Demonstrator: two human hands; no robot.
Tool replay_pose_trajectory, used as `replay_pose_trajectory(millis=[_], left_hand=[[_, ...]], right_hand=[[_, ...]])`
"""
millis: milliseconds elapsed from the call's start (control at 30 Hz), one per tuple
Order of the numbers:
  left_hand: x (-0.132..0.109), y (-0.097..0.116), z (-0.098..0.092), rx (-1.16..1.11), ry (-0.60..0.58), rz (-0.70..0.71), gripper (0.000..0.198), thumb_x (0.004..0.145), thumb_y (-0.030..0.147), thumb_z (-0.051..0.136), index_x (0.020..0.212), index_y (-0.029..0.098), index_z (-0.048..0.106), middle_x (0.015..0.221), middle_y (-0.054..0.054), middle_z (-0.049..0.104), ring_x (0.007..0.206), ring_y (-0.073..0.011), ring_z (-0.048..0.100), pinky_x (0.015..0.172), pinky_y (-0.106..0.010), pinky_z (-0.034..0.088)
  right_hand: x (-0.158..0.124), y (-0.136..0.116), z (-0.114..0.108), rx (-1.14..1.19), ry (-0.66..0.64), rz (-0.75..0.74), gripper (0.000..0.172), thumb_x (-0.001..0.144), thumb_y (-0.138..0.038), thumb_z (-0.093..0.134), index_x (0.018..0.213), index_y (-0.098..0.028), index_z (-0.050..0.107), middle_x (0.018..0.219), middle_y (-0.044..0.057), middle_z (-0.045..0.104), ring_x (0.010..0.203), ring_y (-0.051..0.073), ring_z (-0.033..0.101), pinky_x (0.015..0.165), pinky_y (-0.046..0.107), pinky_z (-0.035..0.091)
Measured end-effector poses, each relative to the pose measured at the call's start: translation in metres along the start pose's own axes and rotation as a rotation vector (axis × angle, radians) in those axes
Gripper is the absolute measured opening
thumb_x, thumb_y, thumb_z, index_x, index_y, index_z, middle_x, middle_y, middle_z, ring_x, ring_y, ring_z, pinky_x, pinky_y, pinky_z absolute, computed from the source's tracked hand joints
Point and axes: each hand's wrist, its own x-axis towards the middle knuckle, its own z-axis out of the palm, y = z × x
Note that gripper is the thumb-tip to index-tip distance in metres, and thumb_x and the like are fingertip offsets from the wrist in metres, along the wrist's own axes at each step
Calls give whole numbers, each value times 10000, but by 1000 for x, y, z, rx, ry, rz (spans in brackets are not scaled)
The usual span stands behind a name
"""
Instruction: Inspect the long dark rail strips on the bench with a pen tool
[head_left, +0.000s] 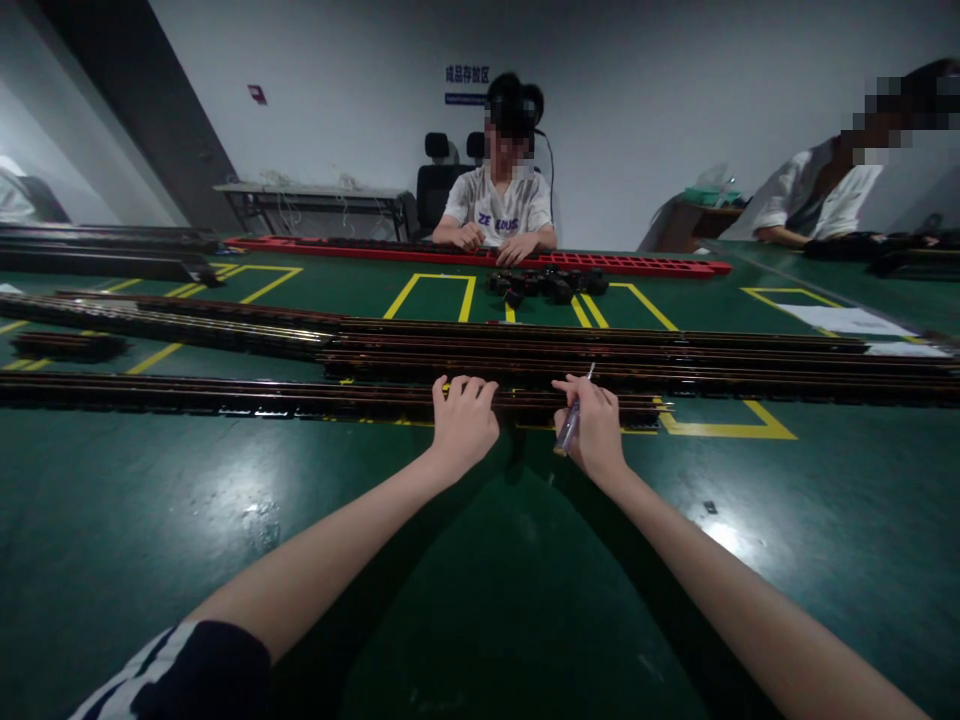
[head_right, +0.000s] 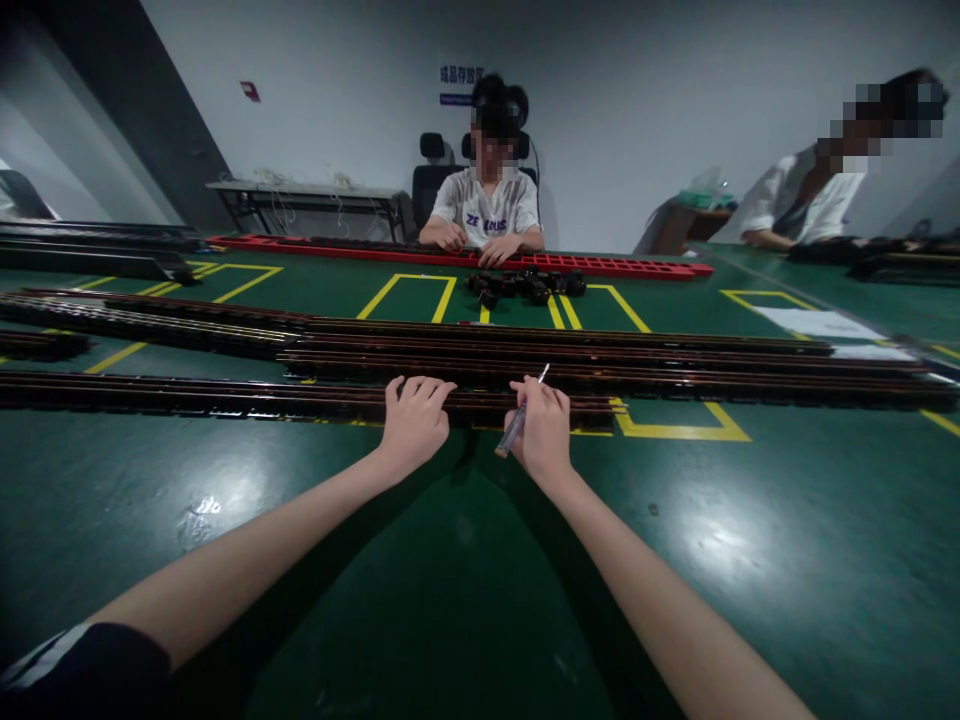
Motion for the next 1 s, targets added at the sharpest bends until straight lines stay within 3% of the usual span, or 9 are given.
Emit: replay_pose_trajectory(millis=[167,333,633,1000], left_hand=[[0,1,0,-1,-10,-1,392,835,127,411,1148,195,638,1151,-90,670,1124,-275,553,1065,-559,312],[0,1,-2,-24,-8,-10,401,835,121,403,1160,182,631,1215,-100,631,1183,-268,521,1084,-535,301],[1,0,-2,-27,-27,-3,410,837,113,396,1166,190,628,1175,-94,654,1164,-264,533,1085,-539,291],[1,1,-2,-24,-10,-2,401,834,96,396,1147,182,633,1152,-81,667,1129,-251,557,1083,-526,295]], right_hand=[[1,-4,0,-113,-88,-16,214,669,-171,504,863,-226,432,937,113,712,926,295,633,917,470,355],[-2,-1,1,-108,-12,54,236,650,-173,498,828,-250,365,1002,92,722,953,294,599,984,518,278],[-2,6,-3,-105,61,101,214,638,-154,459,803,-250,362,973,88,725,911,281,608,956,484,306],[3,-3,-1,-73,-114,70,247,640,-224,510,820,-244,342,1036,122,711,974,304,618,984,507,293]])
